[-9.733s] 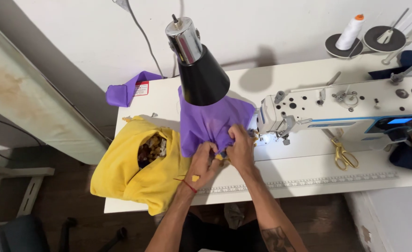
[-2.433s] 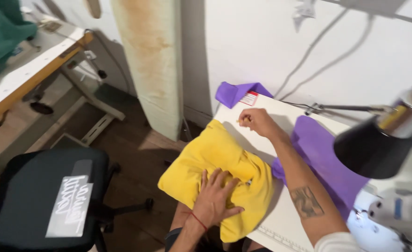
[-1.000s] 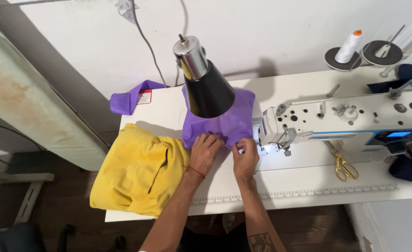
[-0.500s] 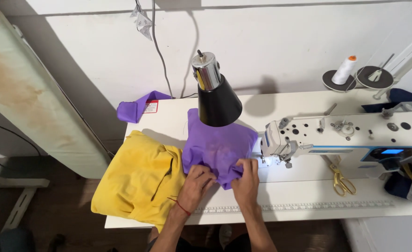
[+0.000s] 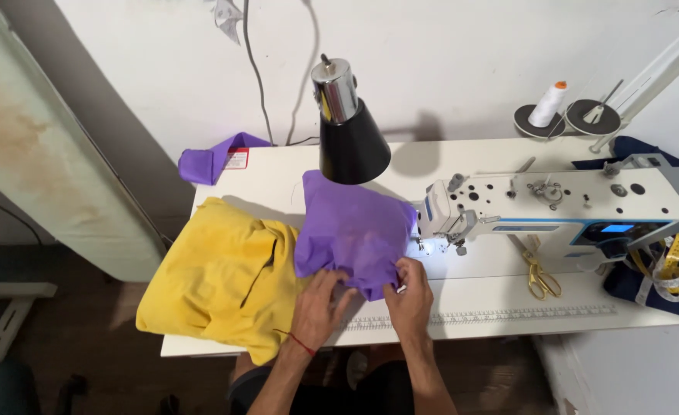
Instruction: Stuffing fabric scraps into yellow and purple fabric bags on a workbench
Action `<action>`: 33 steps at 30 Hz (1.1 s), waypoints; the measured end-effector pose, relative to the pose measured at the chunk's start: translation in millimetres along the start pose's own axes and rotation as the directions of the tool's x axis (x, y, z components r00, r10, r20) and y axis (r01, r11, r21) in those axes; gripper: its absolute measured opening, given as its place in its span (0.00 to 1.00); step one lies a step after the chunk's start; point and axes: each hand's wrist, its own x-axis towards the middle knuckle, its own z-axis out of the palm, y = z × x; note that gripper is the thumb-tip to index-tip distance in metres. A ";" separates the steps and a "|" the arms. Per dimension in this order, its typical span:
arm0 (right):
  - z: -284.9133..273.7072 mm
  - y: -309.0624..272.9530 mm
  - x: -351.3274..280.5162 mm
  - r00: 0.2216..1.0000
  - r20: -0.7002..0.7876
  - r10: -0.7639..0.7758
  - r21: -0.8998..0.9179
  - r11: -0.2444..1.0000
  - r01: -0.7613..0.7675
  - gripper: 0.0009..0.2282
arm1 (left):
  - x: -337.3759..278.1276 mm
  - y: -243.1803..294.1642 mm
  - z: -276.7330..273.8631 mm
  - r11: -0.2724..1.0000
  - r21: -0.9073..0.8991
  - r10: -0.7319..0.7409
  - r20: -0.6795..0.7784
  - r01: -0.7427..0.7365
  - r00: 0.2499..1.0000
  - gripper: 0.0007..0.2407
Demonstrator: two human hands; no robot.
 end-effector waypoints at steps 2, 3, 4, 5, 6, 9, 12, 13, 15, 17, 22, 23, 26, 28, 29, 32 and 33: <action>-9.5 -12.0 -4.7 1.000 -0.014 -0.023 -0.001 1.000 0.023 0.18 | 2.3 7.0 3.8 0.991 0.132 -0.007 -0.069 0.016 0.998 0.19; -14.1 -17.9 -7.5 0.998 -0.035 -0.045 0.000 0.999 0.045 0.20 | 3.3 10.3 5.7 0.964 0.263 0.003 -0.133 0.032 0.991 0.29; -17.8 -26.7 -9.7 0.999 -0.029 -0.042 -0.003 0.999 0.042 0.20 | 6.4 8.1 12.5 0.965 0.261 -0.004 -0.131 0.038 0.991 0.29; -21.6 -35.7 -11.7 0.993 -0.076 -0.087 0.006 0.996 0.087 0.16 | 9.5 6.1 19.4 0.925 0.379 0.096 -0.173 -0.023 0.980 0.31; -24.8 -44.9 -12.3 0.983 -0.125 -0.132 0.014 0.991 0.135 0.12 | 14.0 3.6 25.9 0.866 0.494 0.201 -0.202 -0.078 0.959 0.33; -27.8 -41.9 -11.9 0.961 -0.129 -0.246 0.045 0.966 0.254 0.08 | 33.9 7.7 34.3 0.837 0.521 0.267 -0.118 -0.169 0.957 0.26; -17.5 2.1 -3.7 0.960 -0.205 -0.190 0.067 0.976 0.207 0.10 | 56.7 -36.0 50.2 0.836 0.453 0.410 -0.141 -0.310 0.901 0.17; -24.6 -3.5 0.0 0.959 -0.208 -0.192 0.064 0.976 0.209 0.10 | 61.6 -33.4 45.4 0.836 0.451 0.413 -0.143 -0.312 0.899 0.17; -36.9 -15.7 6.3 0.934 -0.227 -0.278 -0.040 0.960 0.276 0.10 | 71.2 -29.1 33.9 0.818 0.486 0.403 -0.108 -0.306 0.909 0.18; -48.4 -50.2 5.1 0.912 -0.260 -0.317 -0.057 0.948 0.314 0.10 | 73.7 -32.7 38.8 0.814 0.477 0.423 -0.094 -0.332 0.901 0.15; -52.8 -120.3 -7.7 0.874 -0.199 -0.443 0.038 0.888 0.458 0.12 | 81.9 -8.7 30.7 0.839 0.429 0.406 -0.080 -0.336 0.911 0.09; -50.8 -117.3 -9.2 0.911 -0.115 -0.396 0.001 0.917 0.399 0.11 | 78.8 -0.8 27.4 0.841 0.448 0.367 -0.063 -0.302 0.928 0.11; -35.5 -78.8 -11.6 0.937 0.217 -0.274 -0.133 0.943 0.306 0.09 | 68.0 12.2 28.2 0.878 0.407 0.288 -0.025 -0.254 0.957 0.09; -43.9 -81.8 -1.3 0.877 0.457 -0.147 -0.234 0.932 0.278 0.07 | 60.3 18.4 25.9 0.915 0.338 0.230 0.014 -0.222 0.973 0.07; -59.2 -102.4 10.8 0.789 0.605 -0.106 -0.188 0.944 0.271 0.11 | 58.8 22.3 21.6 0.920 0.288 0.278 0.002 -0.266 0.961 0.05; -85.9 -123.1 38.8 0.671 0.723 -0.164 -0.169 0.900 0.403 0.12 | 69.1 45.9 -17.4 0.917 0.128 0.382 -0.009 -0.378 0.924 0.08; -91.8 -123.6 46.3 0.652 0.716 -0.249 -0.201 0.821 0.534 0.09 | 74.6 55.9 -35.0 0.899 0.012 0.437 -0.007 -0.437 0.899 0.12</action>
